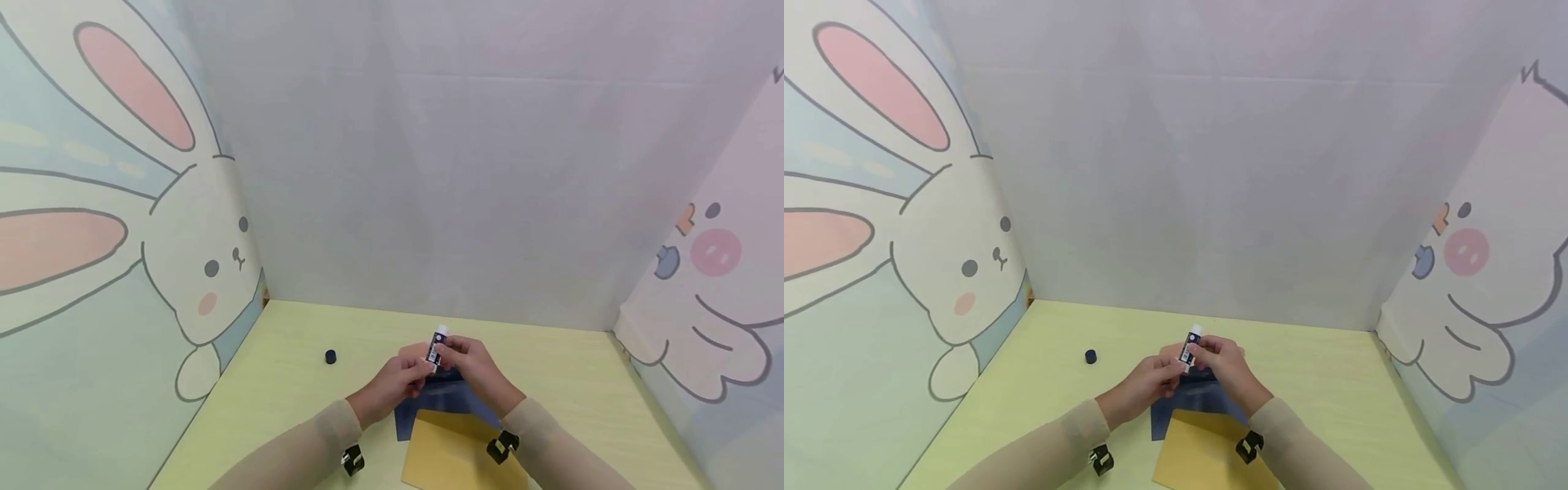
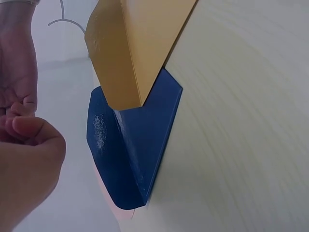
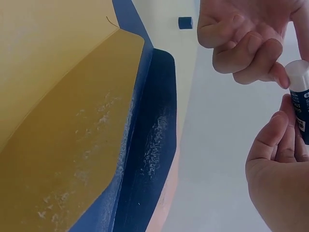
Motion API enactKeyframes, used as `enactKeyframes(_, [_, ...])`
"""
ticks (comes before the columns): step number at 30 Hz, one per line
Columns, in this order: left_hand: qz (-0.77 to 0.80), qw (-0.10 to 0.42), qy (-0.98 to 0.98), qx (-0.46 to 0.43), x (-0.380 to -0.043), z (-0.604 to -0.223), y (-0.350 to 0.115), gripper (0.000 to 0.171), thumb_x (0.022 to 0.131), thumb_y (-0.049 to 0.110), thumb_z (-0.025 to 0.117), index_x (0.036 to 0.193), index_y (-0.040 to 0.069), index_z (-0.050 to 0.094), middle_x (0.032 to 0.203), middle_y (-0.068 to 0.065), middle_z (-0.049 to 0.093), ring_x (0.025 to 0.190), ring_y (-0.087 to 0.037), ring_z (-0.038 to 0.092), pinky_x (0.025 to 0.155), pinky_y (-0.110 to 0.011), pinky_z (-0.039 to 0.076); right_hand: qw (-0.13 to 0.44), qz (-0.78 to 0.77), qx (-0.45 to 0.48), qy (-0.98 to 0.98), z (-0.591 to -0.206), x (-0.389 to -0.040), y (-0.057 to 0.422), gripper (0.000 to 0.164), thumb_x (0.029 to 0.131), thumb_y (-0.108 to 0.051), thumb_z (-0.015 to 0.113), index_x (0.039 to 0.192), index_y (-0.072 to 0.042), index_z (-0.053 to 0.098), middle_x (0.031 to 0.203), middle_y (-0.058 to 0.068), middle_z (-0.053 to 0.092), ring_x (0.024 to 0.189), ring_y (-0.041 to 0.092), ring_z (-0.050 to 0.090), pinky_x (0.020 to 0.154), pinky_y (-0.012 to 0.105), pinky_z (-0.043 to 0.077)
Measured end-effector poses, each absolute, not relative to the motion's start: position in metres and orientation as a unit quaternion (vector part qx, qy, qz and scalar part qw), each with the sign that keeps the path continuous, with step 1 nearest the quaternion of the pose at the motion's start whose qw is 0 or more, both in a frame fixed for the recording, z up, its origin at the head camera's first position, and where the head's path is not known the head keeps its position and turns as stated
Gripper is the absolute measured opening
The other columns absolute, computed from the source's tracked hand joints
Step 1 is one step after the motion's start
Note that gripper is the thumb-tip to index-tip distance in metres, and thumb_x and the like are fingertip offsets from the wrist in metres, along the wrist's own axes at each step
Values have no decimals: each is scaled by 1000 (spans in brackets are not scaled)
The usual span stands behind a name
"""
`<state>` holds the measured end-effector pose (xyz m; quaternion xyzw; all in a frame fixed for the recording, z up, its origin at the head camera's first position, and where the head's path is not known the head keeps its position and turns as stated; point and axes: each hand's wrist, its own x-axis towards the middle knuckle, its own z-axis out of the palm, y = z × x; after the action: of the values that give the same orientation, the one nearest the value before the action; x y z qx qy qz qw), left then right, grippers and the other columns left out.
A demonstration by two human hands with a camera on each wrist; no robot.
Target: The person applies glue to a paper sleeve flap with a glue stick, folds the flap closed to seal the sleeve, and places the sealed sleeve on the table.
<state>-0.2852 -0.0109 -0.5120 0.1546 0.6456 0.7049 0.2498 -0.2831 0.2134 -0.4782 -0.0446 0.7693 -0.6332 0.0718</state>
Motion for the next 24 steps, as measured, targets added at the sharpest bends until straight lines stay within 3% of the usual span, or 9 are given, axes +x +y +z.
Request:
enactKeyframes(5, [698, 212, 668, 148, -281, -511, -8, 33, 118, 31, 75, 90, 16, 64, 82, 4, 53, 79, -16, 50, 77, -30, 42, 72, -626, -49, 775, -481, -284, 214, 33, 119, -24, 72, 130, 7, 76, 97, 1, 70, 94, 20, 65, 94, 37, 58])
enactKeyframes(11, [699, 187, 678, 133, -279, -509, -4, 33, 112, 27, 82, 87, 15, 65, 90, 5, 63, 75, -15, 51, 79, -31, 44, 76, -618, -58, 780, -483, -283, 214, 36, 119, -27, 73, 133, 6, 76, 100, 2, 72, 96, 22, 66, 97, 40, 58])
enactKeyframes(19, [702, 186, 676, 123, -278, -511, -2, 33, 110, 25, 86, 88, 15, 63, 98, 5, 70, 74, -15, 50, 75, -29, 45, 75, -611, -59, 786, -483, -281, 213, 35, 118, -27, 74, 132, 5, 77, 101, 1, 75, 98, 23, 67, 100, 42, 57])
enactKeyframes(24, [705, 206, 668, 122, -279, -513, -2, 30, 112, 29, 82, 92, 16, 64, 93, 4, 63, 76, -15, 50, 74, -28, 44, 72, -612, -50, 786, -481, -282, 214, 32, 117, -27, 76, 128, 3, 78, 99, 3, 74, 96, 23, 67, 99, 42, 56])
